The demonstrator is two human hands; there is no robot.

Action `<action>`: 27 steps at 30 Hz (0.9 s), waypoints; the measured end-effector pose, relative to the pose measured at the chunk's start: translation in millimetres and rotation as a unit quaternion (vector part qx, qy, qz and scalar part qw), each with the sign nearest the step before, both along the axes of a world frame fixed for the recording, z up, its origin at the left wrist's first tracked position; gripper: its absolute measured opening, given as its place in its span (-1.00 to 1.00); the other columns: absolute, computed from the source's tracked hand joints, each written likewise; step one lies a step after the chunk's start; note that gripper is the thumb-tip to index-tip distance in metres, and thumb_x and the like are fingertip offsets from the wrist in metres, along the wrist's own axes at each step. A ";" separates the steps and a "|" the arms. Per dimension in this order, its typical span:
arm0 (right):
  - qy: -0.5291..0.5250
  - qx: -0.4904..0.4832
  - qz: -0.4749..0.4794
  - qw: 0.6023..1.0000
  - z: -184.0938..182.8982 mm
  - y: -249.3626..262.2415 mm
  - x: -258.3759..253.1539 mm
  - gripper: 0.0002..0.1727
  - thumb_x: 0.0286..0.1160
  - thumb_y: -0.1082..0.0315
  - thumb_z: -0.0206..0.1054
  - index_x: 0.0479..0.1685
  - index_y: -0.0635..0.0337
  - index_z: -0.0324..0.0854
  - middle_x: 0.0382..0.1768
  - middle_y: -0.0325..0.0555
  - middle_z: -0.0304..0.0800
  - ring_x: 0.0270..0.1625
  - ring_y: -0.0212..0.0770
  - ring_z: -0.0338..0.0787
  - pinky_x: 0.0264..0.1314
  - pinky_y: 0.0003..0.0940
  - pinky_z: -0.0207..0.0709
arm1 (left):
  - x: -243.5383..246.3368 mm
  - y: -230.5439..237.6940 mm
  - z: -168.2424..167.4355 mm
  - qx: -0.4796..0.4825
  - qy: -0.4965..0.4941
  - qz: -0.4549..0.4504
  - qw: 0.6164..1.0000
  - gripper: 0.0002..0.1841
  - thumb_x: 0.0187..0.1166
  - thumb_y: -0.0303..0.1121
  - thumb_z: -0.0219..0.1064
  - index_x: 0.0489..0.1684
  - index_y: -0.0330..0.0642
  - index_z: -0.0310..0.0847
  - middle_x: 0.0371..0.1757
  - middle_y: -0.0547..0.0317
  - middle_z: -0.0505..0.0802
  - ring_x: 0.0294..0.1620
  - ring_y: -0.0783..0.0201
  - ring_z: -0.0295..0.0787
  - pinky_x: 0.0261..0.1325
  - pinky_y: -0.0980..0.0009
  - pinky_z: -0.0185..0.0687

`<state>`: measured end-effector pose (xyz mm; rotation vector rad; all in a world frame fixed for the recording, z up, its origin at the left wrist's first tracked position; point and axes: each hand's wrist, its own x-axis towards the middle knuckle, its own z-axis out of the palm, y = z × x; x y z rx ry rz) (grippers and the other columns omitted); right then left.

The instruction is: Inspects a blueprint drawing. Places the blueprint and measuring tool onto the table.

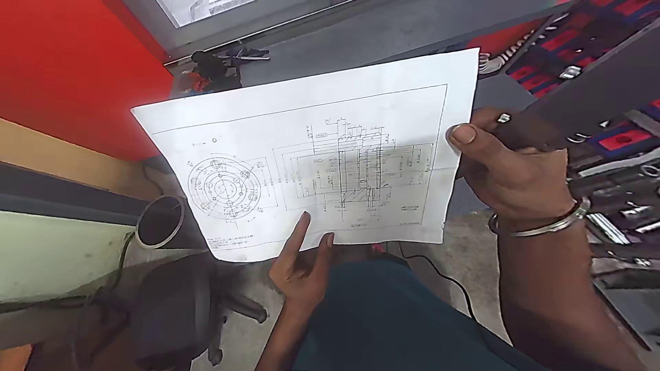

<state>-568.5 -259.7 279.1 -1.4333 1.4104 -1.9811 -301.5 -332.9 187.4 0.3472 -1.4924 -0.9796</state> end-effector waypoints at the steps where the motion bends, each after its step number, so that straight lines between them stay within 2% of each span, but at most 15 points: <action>1: -0.001 0.000 -0.002 1.000 0.2 0.4 0.1 -0.92 0.53 0.18 0.48 -0.29 -0.16 0.72 -0.47 -0.55 0.74 -0.48 -0.60 0.68 -0.37 -0.67 0.64 | -0.2 0.0 0.1 0.001 0.002 -0.002 1.000 -0.44 0.48 -0.52 0.51 0.53 -0.07 0.62 0.42 0.31 0.81 0.26 0.38 0.84 0.30 0.44 0.80; 9: 0.000 0.001 -0.013 1.000 1.8 4.2 0.7 -0.94 0.53 0.17 0.48 -0.26 -0.16 0.74 -0.44 -0.55 0.76 -0.46 -0.60 0.71 -0.36 -0.67 0.67 | -1.5 0.8 2.1 0.006 0.006 -0.008 1.000 -0.43 0.46 -0.53 0.52 0.53 -0.05 0.62 0.42 0.33 0.81 0.25 0.39 0.84 0.29 0.45 0.80; 17: -0.002 0.003 -0.012 1.000 0.7 6.9 0.3 -0.91 0.54 0.18 0.47 -0.31 -0.16 0.70 -0.48 -0.54 0.73 -0.49 -0.59 0.68 -0.41 -0.66 0.64 | -0.5 2.6 2.9 0.002 0.002 -0.017 1.000 -0.43 0.48 -0.53 0.51 0.54 -0.05 0.61 0.44 0.33 0.80 0.25 0.40 0.84 0.27 0.46 0.81; 21: -0.006 0.008 -0.019 1.000 1.5 10.2 1.3 -0.93 0.54 0.17 0.47 -0.27 -0.16 0.72 -0.48 -0.55 0.72 -0.53 -0.61 0.64 -0.47 -0.69 0.59 | -0.6 3.7 3.8 -0.004 -0.007 -0.016 1.000 -0.44 0.49 -0.50 0.51 0.55 -0.04 0.61 0.44 0.36 0.80 0.25 0.42 0.84 0.27 0.47 0.80; 27: 0.005 -0.001 -0.019 1.000 1.7 13.1 1.7 -0.95 0.55 0.19 0.47 -0.23 -0.15 0.71 -0.44 -0.56 0.76 -0.48 -0.60 0.70 -0.40 -0.66 0.67 | -0.9 4.9 3.6 -0.005 -0.004 -0.024 1.000 -0.43 0.50 -0.50 0.50 0.56 -0.01 0.60 0.45 0.36 0.79 0.25 0.41 0.84 0.27 0.46 0.81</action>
